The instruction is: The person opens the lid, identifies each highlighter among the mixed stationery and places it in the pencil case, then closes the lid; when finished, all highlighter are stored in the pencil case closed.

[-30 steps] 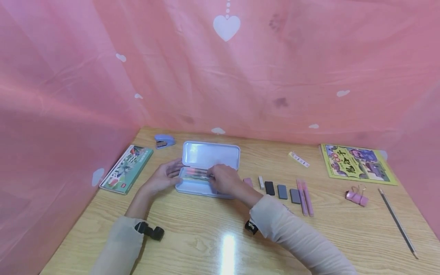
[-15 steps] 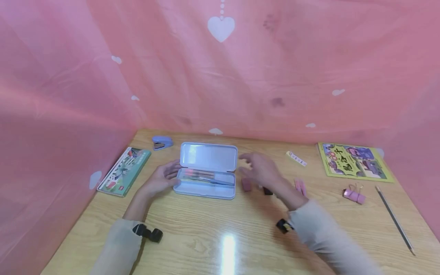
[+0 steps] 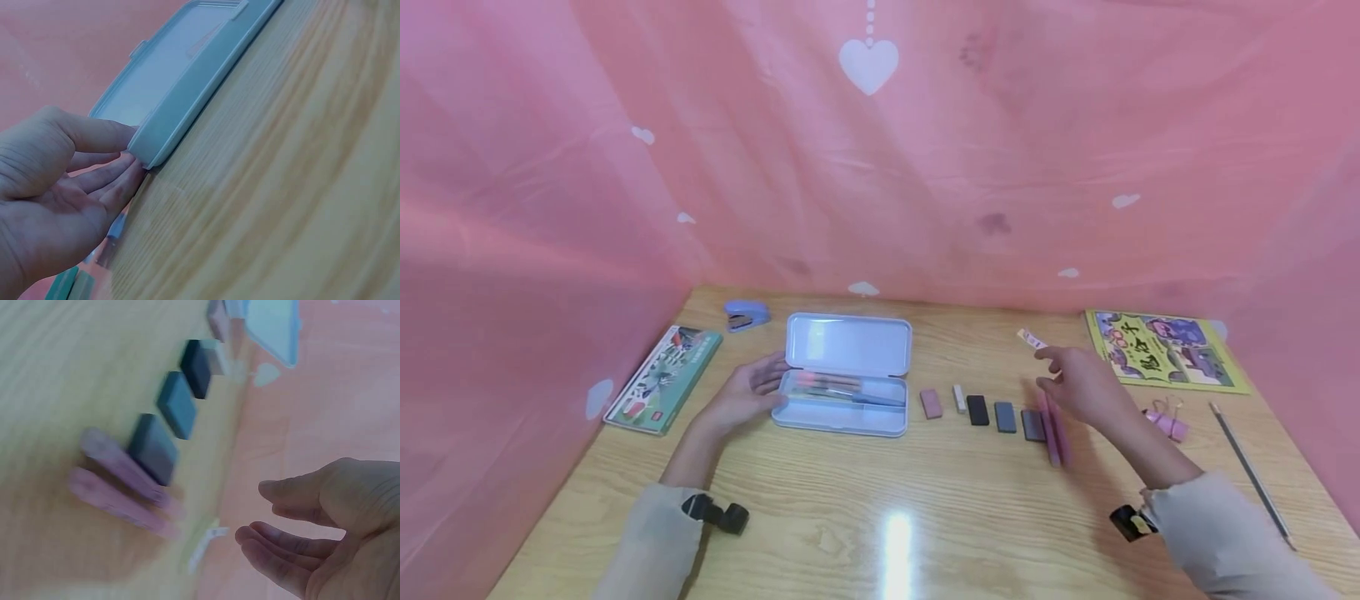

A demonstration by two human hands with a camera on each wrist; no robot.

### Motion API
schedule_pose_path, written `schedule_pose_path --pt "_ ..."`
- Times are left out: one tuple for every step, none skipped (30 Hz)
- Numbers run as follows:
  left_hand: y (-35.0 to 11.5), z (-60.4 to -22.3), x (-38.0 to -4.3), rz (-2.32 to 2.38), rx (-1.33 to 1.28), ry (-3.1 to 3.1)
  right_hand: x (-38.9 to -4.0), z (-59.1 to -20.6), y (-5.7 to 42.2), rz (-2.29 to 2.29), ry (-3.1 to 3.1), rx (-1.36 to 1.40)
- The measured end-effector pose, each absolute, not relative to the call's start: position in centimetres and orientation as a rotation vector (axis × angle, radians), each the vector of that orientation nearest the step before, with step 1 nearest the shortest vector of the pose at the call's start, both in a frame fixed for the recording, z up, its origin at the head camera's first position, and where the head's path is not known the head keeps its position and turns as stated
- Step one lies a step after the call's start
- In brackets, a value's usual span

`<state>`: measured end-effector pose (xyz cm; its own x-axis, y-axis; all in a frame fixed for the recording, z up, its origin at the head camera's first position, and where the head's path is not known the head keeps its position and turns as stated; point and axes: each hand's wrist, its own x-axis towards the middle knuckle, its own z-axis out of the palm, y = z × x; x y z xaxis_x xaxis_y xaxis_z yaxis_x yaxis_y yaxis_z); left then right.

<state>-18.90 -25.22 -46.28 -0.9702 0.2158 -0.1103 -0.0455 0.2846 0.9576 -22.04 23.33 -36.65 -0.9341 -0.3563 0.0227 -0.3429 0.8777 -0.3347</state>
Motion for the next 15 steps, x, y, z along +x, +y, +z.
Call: schedule_pose_path --pt "-25.3 -46.3 -18.9 1.754 0.156 2.332 -22.1 -37.1 23.4 -0.526 2.994 -0.544" --pt "-25.3 -46.4 -18.9 1.756 0.159 2.331 -22.1 -37.5 23.4 -0.525 2.983 -0.532" --pt "-25.3 -46.4 -18.9 1.763 0.155 2.327 -22.1 -37.9 23.4 -0.524 2.971 -0.514" --pt "-25.3 -46.4 -18.9 1.767 0.154 2.324 -22.1 -38.4 23.4 -0.513 2.965 -0.497" --pt "-25.3 -46.5 -18.9 1.772 0.151 2.320 -22.1 -38.8 23.4 -0.497 2.967 -0.486" --pt "-25.3 -46.5 -19.0 1.772 0.155 2.319 -22.1 -39.2 23.4 -0.476 2.969 -0.479" --pt "-25.2 -46.5 -19.0 1.776 0.155 2.317 -22.1 -39.6 23.4 -0.463 2.976 -0.467" --pt "-25.2 -46.6 -19.0 1.779 0.158 2.315 -22.1 -39.9 23.5 -0.457 2.978 -0.444" --pt "-25.2 -46.6 -19.0 1.782 0.156 2.311 -22.1 -40.2 23.5 -0.449 2.979 -0.414" --pt "-25.2 -46.6 -19.0 1.781 0.162 2.311 -22.1 -40.3 23.6 -0.441 2.980 -0.387" --pt "-25.3 -46.6 -19.0 1.784 0.167 2.308 -22.1 -40.5 23.6 -0.443 2.973 -0.355" --pt "-25.3 -46.7 -19.1 1.784 0.179 2.307 -22.1 -40.6 23.7 -0.446 2.960 -0.324" --pt "-25.3 -46.7 -19.1 1.789 0.177 2.305 -22.0 -40.7 23.7 -0.452 2.944 -0.291" --pt "-25.4 -46.7 -19.1 1.793 0.183 2.303 -22.1 -40.8 23.7 -0.454 2.931 -0.270" --pt "-25.4 -46.7 -19.1 1.800 0.185 2.298 -22.1 -40.8 23.7 -0.453 2.925 -0.262"
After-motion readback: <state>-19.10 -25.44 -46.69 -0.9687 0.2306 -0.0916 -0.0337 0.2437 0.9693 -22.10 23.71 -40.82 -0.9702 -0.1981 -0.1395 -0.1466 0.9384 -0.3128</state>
